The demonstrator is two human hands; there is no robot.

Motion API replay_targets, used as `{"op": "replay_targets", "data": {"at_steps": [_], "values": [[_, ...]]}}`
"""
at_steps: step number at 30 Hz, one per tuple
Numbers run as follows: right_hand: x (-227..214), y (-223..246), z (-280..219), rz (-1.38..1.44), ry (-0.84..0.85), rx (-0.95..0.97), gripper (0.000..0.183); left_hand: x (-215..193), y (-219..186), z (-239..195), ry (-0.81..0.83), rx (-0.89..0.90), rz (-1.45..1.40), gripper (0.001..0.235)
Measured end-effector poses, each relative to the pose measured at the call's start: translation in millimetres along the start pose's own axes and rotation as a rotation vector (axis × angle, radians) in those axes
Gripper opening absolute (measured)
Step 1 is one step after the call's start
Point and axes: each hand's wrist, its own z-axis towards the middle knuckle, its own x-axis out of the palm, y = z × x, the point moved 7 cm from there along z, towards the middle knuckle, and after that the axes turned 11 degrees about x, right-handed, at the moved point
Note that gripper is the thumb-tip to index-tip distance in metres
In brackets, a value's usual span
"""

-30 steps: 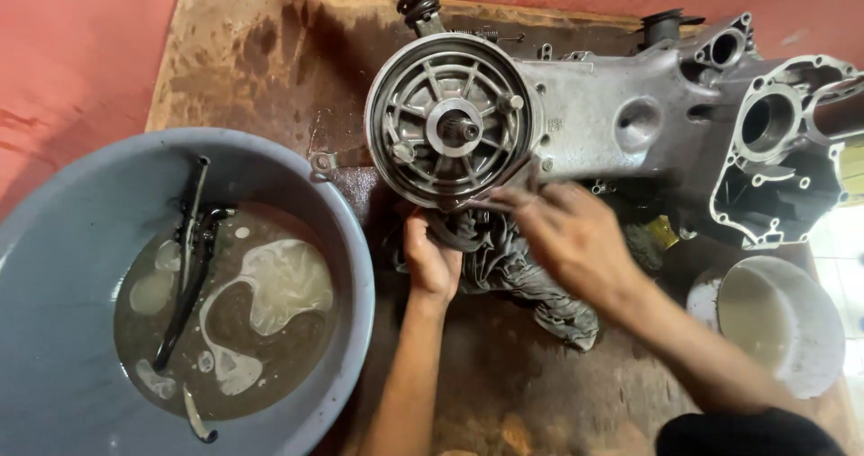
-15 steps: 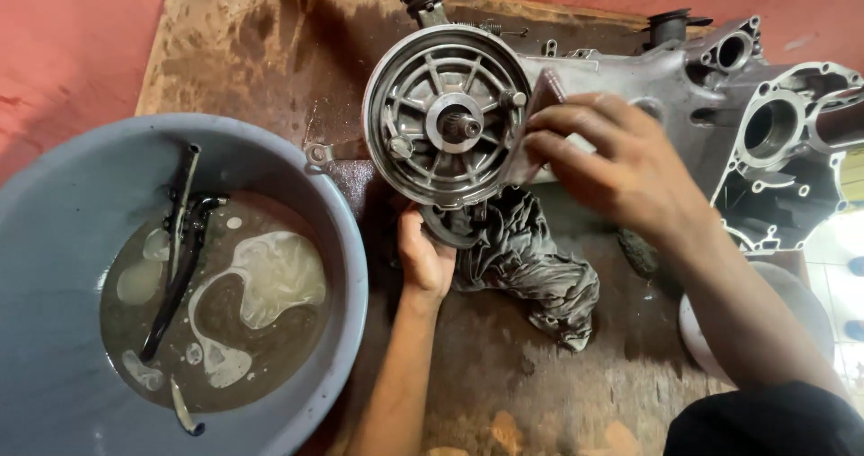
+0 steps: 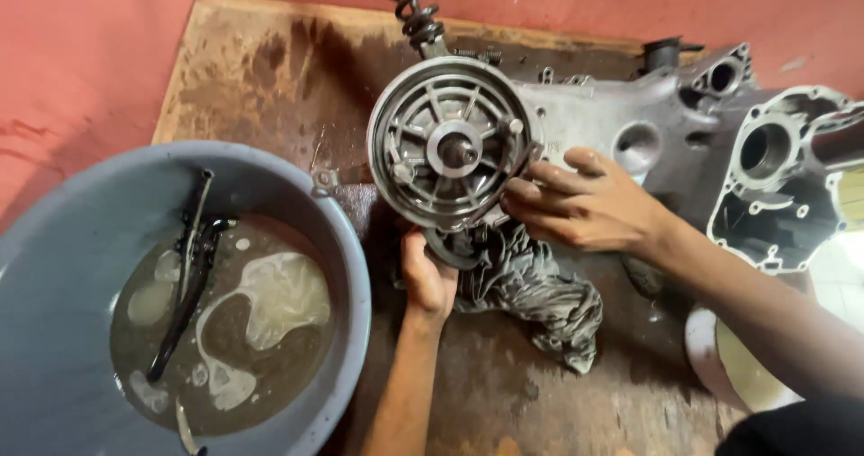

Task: The person is cleaning a motorcycle engine casing and its internal components using a brush and a cleaning solution.

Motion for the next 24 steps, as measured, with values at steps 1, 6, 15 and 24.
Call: {"op": "replay_targets", "data": {"at_steps": [1,6,15,24], "values": [[9.0,-13.0,-4.4,-0.027,-0.058,-0.068,0.034,-3.0,1.7,-0.4,-0.002,-0.009,0.01,0.046],[9.7,-59.8,20.5,-0.068,-0.206,-0.227,0.037,-22.5,14.5,1.9,-0.058,-0.061,0.066,0.041],[16.9,-73.0,34.1,0.233,-0.305,-0.556,0.041,-16.6,12.8,-2.6,-0.164,-0.106,-0.064,0.044],[-29.9,-89.3,114.4,0.038,-0.216,-0.891,0.043,-19.9,15.1,6.1,-0.058,0.019,-0.079,0.043]]}}
